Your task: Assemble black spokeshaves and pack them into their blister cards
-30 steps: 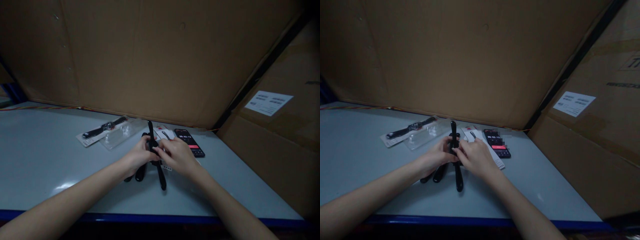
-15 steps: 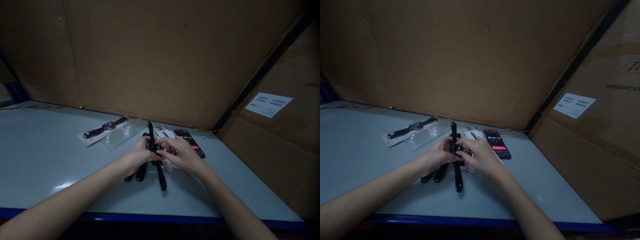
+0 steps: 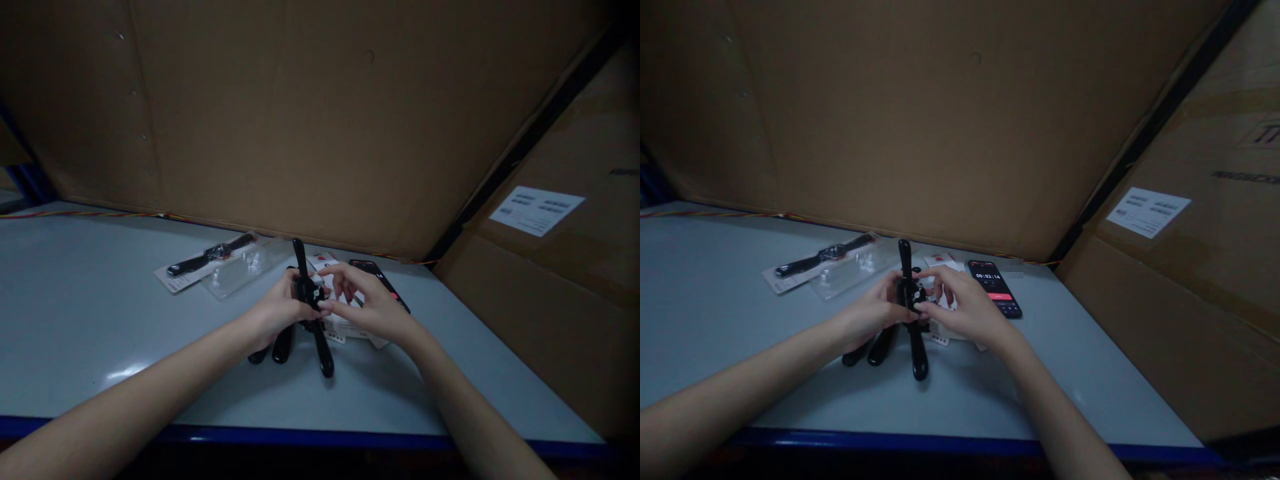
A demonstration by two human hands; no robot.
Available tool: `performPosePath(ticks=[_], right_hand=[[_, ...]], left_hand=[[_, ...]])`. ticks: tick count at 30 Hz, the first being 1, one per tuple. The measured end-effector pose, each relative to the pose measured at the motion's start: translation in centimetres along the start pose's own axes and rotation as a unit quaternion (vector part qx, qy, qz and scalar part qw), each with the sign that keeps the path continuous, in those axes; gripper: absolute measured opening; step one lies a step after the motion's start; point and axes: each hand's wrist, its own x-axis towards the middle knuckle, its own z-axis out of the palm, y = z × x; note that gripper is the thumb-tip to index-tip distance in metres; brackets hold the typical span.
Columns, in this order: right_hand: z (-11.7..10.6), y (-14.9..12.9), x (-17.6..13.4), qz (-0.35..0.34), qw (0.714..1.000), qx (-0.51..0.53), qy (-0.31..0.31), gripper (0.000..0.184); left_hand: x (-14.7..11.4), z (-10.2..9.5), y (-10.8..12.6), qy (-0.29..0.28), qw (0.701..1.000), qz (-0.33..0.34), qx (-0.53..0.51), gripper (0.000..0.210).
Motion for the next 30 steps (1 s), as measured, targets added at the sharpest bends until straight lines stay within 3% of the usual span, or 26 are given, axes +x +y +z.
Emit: performPosePath(ticks=[4,10,23,30], right_hand=[[-0.6,0.5,0.0,-0.037,0.999,0.016,-0.015,0.039],[0.2,1.3,0.0,-0.068,0.997,0.029,0.027,0.042],[1.3,2.5,0.0,-0.136,0.991,0.008,0.015,0.047],[1.3,2.1,-0.1,-0.136,0.990,-0.031,0.002,0.048]], left_hand=[[0.0,-0.1,0.3,-0.020,1.000,0.000,-0.023,0.062],[0.0,-0.1,0.8,-0.046,0.999,0.003,-0.025,0.065],[0.1,-0.5,0.5,-0.087,0.996,-0.035,-0.011,0.071],[0.2,-0.5,0.1,-0.108,0.992,-0.031,-0.058,0.070]])
